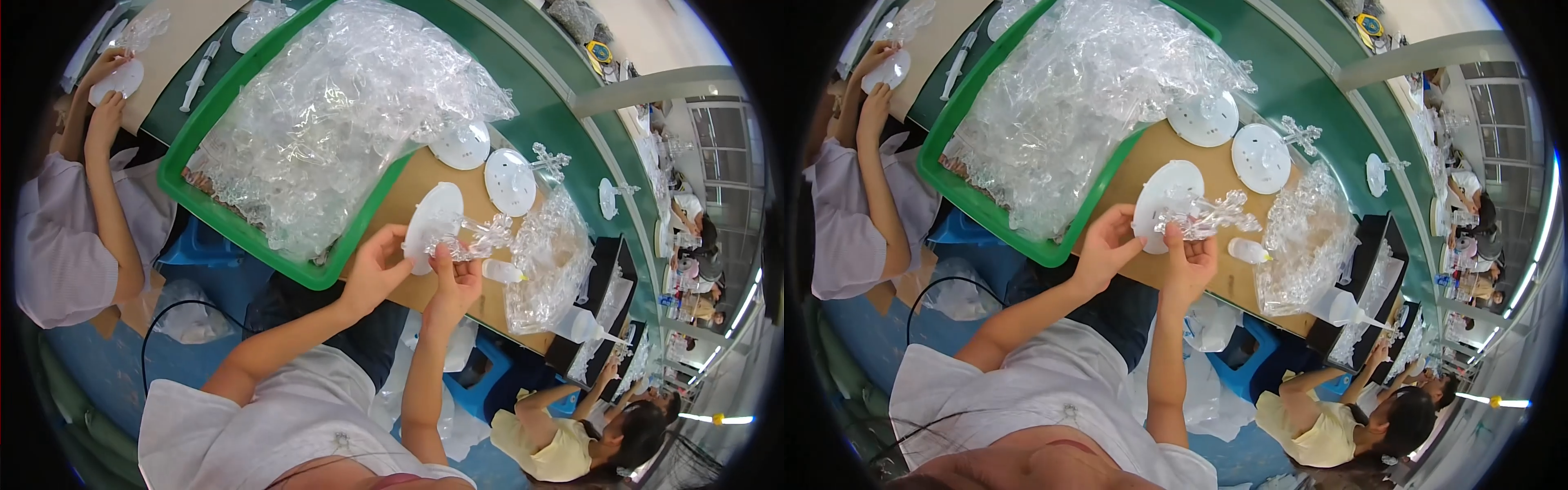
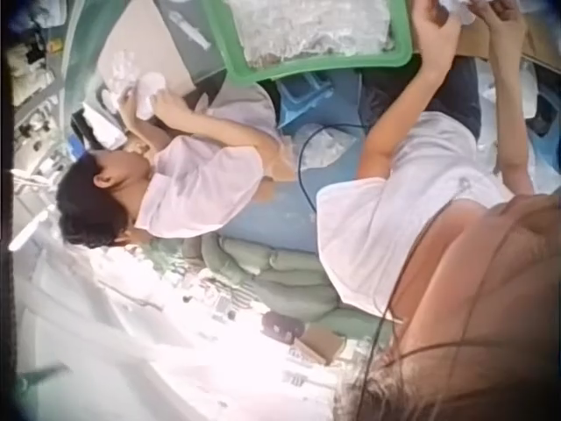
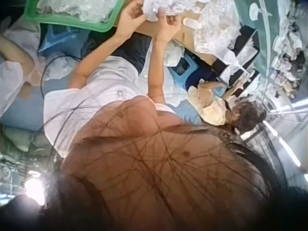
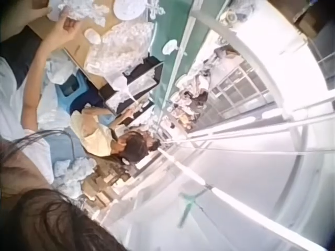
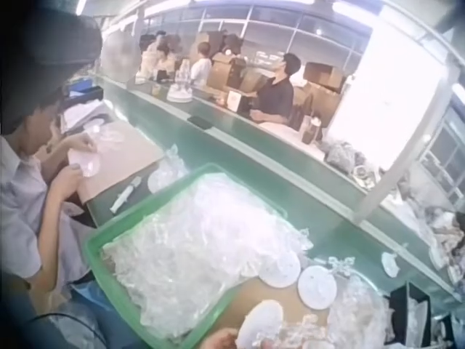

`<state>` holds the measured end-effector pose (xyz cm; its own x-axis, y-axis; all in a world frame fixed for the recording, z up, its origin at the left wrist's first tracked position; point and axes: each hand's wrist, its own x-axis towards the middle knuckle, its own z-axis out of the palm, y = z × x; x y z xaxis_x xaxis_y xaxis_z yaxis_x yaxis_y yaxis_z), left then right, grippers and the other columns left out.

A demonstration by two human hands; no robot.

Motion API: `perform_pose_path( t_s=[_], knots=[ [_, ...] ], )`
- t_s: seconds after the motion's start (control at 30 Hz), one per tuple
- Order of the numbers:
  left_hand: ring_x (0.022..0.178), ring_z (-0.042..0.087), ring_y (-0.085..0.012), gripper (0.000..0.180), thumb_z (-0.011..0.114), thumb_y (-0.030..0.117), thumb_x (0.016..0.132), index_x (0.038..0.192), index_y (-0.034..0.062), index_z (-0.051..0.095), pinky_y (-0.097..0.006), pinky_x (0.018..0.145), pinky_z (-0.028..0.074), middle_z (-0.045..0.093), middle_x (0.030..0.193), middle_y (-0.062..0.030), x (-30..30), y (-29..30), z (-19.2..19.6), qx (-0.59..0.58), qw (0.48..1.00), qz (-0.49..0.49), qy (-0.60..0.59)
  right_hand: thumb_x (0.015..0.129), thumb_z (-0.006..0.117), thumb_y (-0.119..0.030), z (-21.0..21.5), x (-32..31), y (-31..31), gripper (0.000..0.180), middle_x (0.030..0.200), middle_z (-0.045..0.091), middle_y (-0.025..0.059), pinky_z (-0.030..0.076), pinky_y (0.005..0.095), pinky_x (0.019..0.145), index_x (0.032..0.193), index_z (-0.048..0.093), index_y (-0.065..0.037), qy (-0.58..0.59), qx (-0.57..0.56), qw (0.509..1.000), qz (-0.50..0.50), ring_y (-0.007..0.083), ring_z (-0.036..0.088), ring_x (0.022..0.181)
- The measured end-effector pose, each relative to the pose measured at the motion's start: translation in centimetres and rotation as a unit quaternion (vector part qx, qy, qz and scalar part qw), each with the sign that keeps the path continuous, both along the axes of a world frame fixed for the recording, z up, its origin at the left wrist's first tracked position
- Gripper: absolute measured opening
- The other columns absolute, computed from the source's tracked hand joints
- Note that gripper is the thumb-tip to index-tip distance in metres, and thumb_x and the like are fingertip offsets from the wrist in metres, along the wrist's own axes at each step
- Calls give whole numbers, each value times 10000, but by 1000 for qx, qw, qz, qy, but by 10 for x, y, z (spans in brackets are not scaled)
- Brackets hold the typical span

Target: Applying glue and assembling plastic snowflake-shaped decorative components onto white circular bases at a factory workstation.

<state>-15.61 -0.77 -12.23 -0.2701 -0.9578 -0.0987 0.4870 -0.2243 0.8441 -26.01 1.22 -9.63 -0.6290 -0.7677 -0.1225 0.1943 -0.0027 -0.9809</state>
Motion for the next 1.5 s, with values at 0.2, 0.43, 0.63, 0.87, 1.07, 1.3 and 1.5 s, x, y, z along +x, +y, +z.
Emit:
perform_pose_path(
  t_s=[0.2,0.43,0.63,0.87,1.07,1.3,1.5],
  knots=[
    [1154,525,-156,414,579,-64,847,1254,-28,511,-278,962,445,559,1225,-83,1,7,15,8,999,-30,11,821,709,-62,8,-2,3,312,965,645,95,526,257,724,1082,561,23,4,2,1000,-6,136,621,844],
    [1134,541,-166,373,570,-84,850,1219,-44,533,-293,902,512,560,1211,-92,7,3,28,-27,998,-38,-38,802,728,-46,15,-8,5,331,944,650,93,534,260,721,1079,564,33,61,-1,998,15,123,624,838],
    [1099,567,-170,389,580,-76,845,1231,-32,551,-293,881,527,563,1236,-110,10,1,38,-39,998,-49,-25,805,724,-47,26,-9,8,309,920,649,79,534,261,719,1063,573,33,-33,-17,999,20,113,617,808],
    [1091,574,-166,405,577,-78,845,1245,-20,554,-282,851,541,557,1270,-135,15,-2,45,-95,992,-32,-76,813,712,-46,34,3,9,287,926,646,94,548,255,694,1052,575,32,99,-15,995,1,124,627,771],
    [1092,572,-165,405,574,-81,844,1244,-23,553,-285,859,536,558,1271,-138,17,1,45,-72,995,-37,-62,807,716,-38,39,8,7,296,903,646,98,542,251,703,1054,574,43,56,-10,998,2,127,626,775],
    [1091,579,-163,470,560,-77,844,1305,-4,503,-282,894,497,582,1241,-122,4,3,19,-32,999,-26,-11,817,722,-100,30,8,0,301,889,659,108,515,250,669,1050,587,34,177,19,984,17,138,635,775],
    [1130,538,-176,588,515,-49,879,1419,-25,285,-286,947,436,560,1220,-111,-31,-5,-45,36,998,-5,43,823,682,-239,-9,-9,-38,252,781,617,161,480,387,602,901,576,-24,503,121,850,98,306,625,679]
  ],
)
